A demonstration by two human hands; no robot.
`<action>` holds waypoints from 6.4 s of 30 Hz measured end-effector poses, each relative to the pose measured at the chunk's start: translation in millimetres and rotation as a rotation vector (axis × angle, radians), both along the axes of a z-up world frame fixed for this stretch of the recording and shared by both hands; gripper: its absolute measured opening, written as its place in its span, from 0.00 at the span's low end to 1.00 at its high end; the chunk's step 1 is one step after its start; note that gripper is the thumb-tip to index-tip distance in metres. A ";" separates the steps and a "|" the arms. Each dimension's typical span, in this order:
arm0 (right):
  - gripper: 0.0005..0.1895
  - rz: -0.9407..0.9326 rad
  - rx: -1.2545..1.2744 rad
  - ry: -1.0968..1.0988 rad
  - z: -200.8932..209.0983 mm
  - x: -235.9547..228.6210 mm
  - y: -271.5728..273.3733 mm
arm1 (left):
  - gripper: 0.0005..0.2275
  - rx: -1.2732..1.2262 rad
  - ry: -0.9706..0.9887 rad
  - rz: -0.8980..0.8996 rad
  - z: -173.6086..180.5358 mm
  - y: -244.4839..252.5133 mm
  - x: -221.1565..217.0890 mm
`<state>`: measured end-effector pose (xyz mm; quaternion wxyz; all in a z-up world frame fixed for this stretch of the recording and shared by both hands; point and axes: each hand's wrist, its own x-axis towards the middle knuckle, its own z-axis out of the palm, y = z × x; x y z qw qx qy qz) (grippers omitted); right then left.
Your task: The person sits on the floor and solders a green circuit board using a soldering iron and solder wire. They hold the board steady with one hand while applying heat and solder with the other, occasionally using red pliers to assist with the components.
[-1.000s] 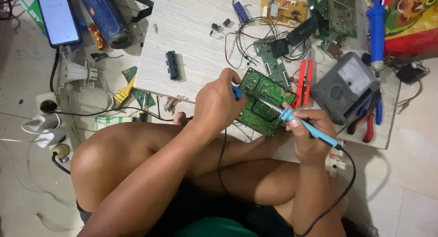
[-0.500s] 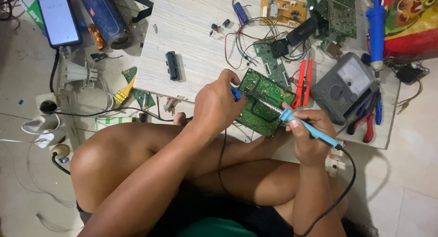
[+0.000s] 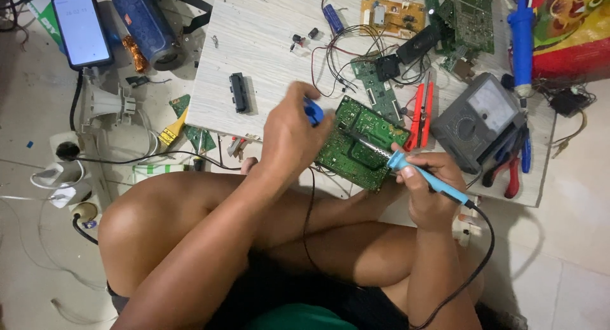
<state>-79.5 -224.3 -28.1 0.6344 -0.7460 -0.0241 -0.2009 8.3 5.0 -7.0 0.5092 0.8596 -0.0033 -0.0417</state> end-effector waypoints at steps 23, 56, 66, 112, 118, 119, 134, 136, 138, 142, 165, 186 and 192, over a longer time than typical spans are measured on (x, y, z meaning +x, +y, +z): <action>0.11 -0.005 -0.053 0.029 -3.1 1.8 -5.1 | 0.25 0.396 -0.363 -0.390 -14.1 14.1 -38.4; 0.11 -0.011 -0.063 0.042 -6.0 -0.7 -2.7 | 0.06 0.548 -0.296 -0.389 -10.6 8.5 -43.3; 0.11 -0.022 -0.079 0.020 -4.6 0.2 -1.2 | 0.07 0.538 -0.322 -0.392 -10.4 6.1 -43.1; 0.08 0.018 -0.080 -0.025 -6.8 1.2 -4.4 | 0.08 0.531 -0.240 -0.437 -18.2 4.1 -39.8; 0.08 0.027 -0.109 -0.023 -13.7 0.7 -17.8 | 0.09 0.518 -0.175 -0.445 7.9 8.4 -36.8; 0.09 0.024 -0.151 -0.022 -22.6 -0.6 -24.9 | 0.10 0.482 -0.139 -0.440 -1.5 10.1 -30.9; 0.06 -0.019 -0.206 0.002 -21.1 -5.6 -25.1 | 0.23 1.127 0.288 -0.545 -142.2 45.2 -30.9; 0.06 -0.027 -0.218 -0.003 -23.3 -4.8 -24.9 | 0.25 1.134 0.219 -0.453 -131.6 33.9 -28.9; 0.06 -0.096 -0.299 0.029 -26.2 -3.9 -22.1 | 0.24 1.148 0.278 -0.552 -83.6 23.1 -33.2; 0.05 -0.071 -0.319 0.047 -20.7 0.3 -21.8 | 0.26 1.178 0.516 -0.484 -88.5 39.0 0.6; 0.02 -0.070 -0.090 0.027 -9.4 -2.2 -14.8 | 0.28 0.877 0.468 -1.256 -37.3 47.8 -0.9; 0.04 -0.072 -0.040 0.030 -4.6 1.5 -11.8 | 0.33 1.095 0.217 -0.829 -103.1 58.4 -6.8; 0.04 -0.069 -0.043 0.007 0.8 2.1 -10.0 | 0.30 1.234 0.115 -0.893 -260.1 105.9 39.4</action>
